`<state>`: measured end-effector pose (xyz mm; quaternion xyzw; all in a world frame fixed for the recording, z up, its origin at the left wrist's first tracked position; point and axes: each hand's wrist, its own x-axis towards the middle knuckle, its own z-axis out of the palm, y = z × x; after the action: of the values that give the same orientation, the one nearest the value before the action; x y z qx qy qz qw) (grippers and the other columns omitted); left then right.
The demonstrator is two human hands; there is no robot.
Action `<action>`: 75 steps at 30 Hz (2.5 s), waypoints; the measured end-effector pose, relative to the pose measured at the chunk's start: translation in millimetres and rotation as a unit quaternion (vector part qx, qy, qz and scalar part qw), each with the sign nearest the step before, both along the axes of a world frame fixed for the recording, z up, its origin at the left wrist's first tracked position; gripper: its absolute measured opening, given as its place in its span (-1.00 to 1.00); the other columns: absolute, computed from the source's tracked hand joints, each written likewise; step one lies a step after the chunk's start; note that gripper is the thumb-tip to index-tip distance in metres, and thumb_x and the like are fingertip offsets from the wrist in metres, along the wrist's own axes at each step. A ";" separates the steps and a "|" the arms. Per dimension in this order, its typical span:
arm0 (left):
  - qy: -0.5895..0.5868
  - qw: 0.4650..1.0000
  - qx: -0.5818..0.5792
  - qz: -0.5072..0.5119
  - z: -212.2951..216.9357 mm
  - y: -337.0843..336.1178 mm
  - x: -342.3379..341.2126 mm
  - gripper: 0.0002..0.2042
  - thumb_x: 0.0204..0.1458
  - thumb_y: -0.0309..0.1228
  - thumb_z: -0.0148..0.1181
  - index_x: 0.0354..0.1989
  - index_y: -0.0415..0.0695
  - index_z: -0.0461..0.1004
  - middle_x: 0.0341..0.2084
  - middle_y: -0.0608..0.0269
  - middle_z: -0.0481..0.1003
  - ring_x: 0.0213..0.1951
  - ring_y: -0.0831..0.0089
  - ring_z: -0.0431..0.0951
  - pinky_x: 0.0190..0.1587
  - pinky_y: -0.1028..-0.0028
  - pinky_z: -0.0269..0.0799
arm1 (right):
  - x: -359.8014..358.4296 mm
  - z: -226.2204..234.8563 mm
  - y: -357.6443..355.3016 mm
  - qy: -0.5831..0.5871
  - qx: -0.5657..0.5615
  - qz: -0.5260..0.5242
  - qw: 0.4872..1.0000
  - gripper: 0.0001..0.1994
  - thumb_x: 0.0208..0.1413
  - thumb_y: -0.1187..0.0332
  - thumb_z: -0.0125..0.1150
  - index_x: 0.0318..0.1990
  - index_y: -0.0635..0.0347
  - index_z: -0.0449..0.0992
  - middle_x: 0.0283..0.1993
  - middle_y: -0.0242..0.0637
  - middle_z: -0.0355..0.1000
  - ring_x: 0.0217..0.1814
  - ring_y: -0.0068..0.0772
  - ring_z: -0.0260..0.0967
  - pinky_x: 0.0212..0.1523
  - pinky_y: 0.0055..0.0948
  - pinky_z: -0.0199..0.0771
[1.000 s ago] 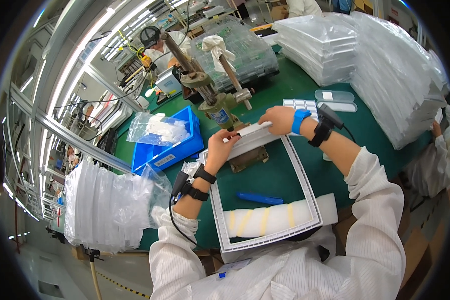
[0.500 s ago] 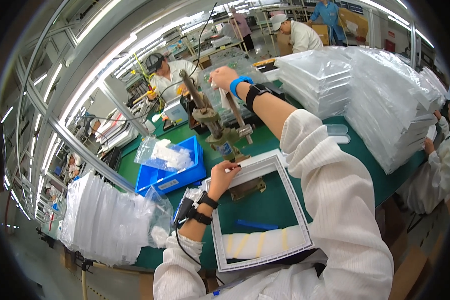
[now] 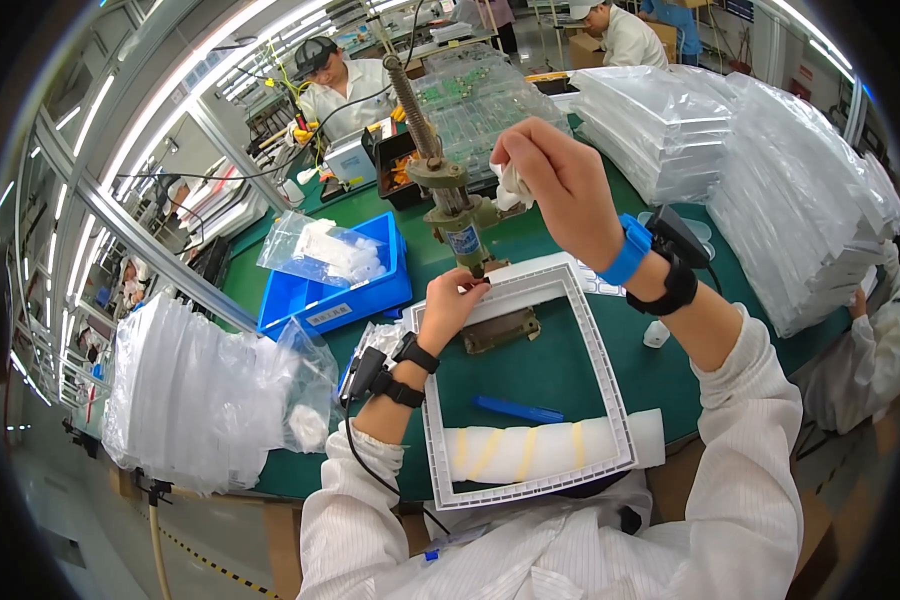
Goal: Assembling plastic frames by applying components and packing the finished products into bags and boxes.
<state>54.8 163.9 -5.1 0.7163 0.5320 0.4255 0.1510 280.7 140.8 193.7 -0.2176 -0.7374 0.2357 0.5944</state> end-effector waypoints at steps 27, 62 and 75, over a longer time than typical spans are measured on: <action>-0.018 0.999 -0.029 0.025 7.9 -11.3 -3.1 -0.76 -0.13 -0.35 0.44 -0.40 -0.30 0.64 -0.50 0.06 0.62 -0.43 0.28 0.64 -0.32 0.40 0.50 | 21.5 -118.8 -37.4 -0.440 0.234 0.102 0.861 -0.90 -0.32 0.37 0.15 -0.71 0.14 0.50 -0.69 -0.29 0.35 -0.48 -0.23 0.37 -0.19 -0.29 0.44; -0.021 1.000 -0.019 0.000 10.6 -15.1 -7.0 -0.85 -0.12 -0.39 0.42 -0.42 -0.20 0.66 -0.45 0.13 0.63 -0.45 0.35 0.62 -0.32 0.42 0.49 | -13.9 73.0 86.5 -0.207 0.091 0.281 0.933 -0.74 0.14 0.25 0.07 -0.45 0.20 0.59 -0.53 -0.34 0.43 -0.47 -0.48 0.36 -0.41 -0.46 0.37; -0.034 0.999 0.020 -0.032 4.9 -8.9 -11.6 -0.84 -0.06 -0.45 0.40 -0.35 -0.27 0.61 -0.48 0.14 0.59 -0.47 0.39 0.57 -0.35 0.43 0.46 | -25.4 -25.2 128.5 -0.308 0.097 -0.362 0.874 -0.71 0.18 0.32 0.11 0.02 0.23 0.44 -0.26 0.03 0.52 -0.18 0.04 0.52 -0.21 -0.11 0.50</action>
<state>43.2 155.0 -0.2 0.7209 0.4948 0.4553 0.1679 255.3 269.3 168.4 -0.4722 -0.7722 -0.1475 0.3987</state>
